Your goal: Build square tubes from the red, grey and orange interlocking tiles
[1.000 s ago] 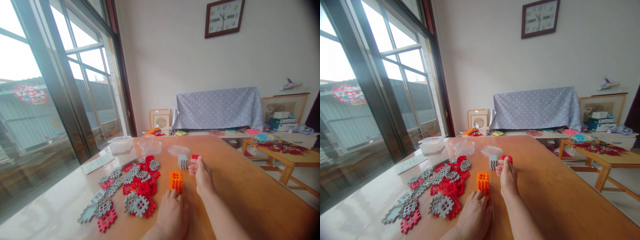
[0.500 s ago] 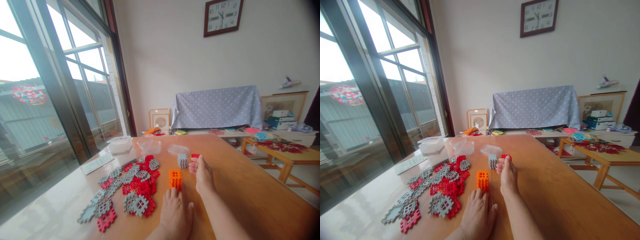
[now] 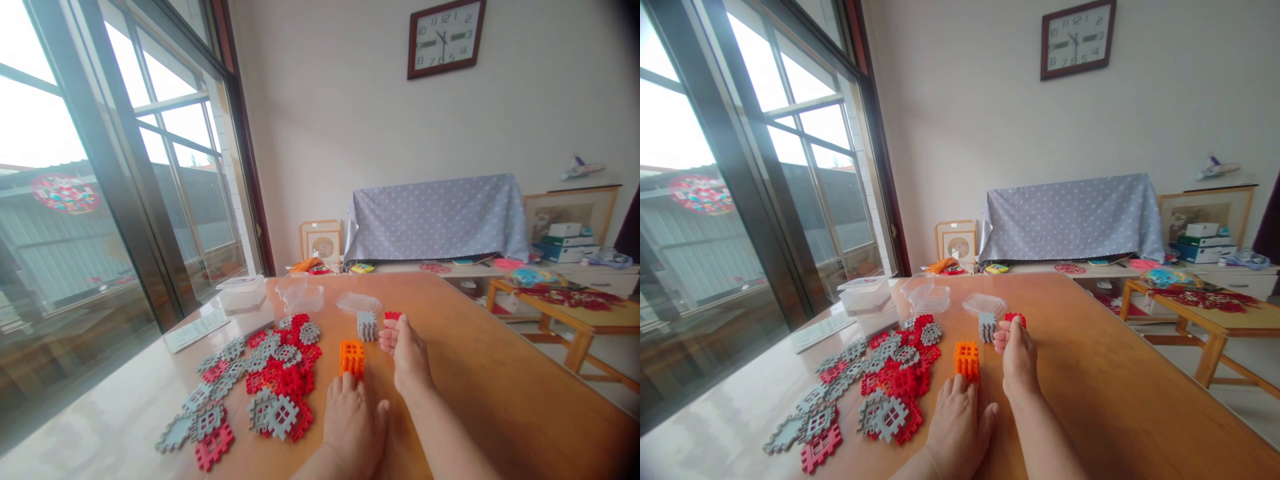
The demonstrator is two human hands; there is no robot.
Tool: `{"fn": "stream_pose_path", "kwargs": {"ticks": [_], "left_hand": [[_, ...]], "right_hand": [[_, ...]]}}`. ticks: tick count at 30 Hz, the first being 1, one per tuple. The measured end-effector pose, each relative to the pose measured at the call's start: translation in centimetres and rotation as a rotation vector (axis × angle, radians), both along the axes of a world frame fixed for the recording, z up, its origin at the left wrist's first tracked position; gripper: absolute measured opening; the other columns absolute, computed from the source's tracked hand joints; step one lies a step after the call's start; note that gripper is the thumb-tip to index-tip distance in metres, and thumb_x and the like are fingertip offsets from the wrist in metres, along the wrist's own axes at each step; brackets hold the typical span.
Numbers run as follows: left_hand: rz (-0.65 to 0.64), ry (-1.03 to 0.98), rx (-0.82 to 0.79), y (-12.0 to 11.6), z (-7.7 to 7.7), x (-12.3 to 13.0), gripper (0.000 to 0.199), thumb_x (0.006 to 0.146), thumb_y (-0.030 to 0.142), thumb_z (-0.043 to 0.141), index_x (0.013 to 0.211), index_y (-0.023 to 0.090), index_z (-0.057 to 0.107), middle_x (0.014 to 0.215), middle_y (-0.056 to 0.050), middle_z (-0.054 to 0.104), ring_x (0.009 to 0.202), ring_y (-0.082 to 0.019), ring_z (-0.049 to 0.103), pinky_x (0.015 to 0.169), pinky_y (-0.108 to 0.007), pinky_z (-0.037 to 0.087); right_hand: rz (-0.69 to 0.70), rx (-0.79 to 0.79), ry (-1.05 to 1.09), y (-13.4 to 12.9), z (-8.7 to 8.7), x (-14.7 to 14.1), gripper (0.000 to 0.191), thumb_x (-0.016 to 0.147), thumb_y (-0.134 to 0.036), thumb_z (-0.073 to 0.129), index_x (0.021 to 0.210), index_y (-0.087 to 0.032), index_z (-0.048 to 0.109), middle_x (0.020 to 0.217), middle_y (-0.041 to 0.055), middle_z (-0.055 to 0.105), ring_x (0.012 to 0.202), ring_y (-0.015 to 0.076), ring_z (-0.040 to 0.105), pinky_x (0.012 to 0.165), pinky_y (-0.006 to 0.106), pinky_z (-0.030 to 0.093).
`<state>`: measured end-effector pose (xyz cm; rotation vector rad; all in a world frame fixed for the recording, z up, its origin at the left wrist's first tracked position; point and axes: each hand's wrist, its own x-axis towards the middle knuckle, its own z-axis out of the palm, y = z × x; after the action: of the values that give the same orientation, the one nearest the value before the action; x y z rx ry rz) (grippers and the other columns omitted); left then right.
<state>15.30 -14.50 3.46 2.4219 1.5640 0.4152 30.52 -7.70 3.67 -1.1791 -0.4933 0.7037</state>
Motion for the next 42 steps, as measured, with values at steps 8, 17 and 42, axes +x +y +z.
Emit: {"fn": "stream_pose_path", "kwargs": {"ticks": [8, 17, 42], "left_hand": [[0.027, 0.022, 0.021, 1.4, 0.0, 0.4, 0.048, 0.092, 0.052, 0.041, 0.107, 0.016, 0.069, 0.121, -0.018, 0.061, 0.111, -0.035, 0.053, 0.100, -0.047, 0.037], [0.061, 0.051, 0.003, 3.6, 0.6, 0.8, 0.053, 0.092, 0.054, 0.039, 0.111, 0.014, 0.069, 0.123, -0.020, 0.061, 0.114, -0.036, 0.053, 0.102, -0.048, 0.036], [0.046, 0.114, 0.062, 12.7, 0.3, 1.4, 0.062, 0.090, 0.062, 0.038, 0.109, 0.012, 0.070, 0.123, -0.020, 0.063, 0.118, -0.036, 0.055, 0.104, -0.047, 0.036]], "right_hand": [[0.002, -0.002, 0.004, 0.1, 0.0, 0.0, 0.061, 0.086, -0.072, 0.048, 0.094, -0.016, 0.071, 0.072, 0.0060, 0.072, 0.068, 0.0199, 0.067, 0.063, 0.032, 0.054], [0.006, -0.002, 0.000, -0.1, 0.4, -0.3, 0.059, 0.087, -0.070, 0.048, 0.094, -0.017, 0.071, 0.073, 0.0062, 0.072, 0.071, 0.0202, 0.067, 0.064, 0.032, 0.055], [0.003, -0.012, -0.010, 0.7, -0.9, 0.3, 0.067, 0.079, -0.079, 0.051, 0.094, -0.017, 0.072, 0.076, 0.0078, 0.074, 0.068, 0.0216, 0.068, 0.063, 0.035, 0.055]]}}
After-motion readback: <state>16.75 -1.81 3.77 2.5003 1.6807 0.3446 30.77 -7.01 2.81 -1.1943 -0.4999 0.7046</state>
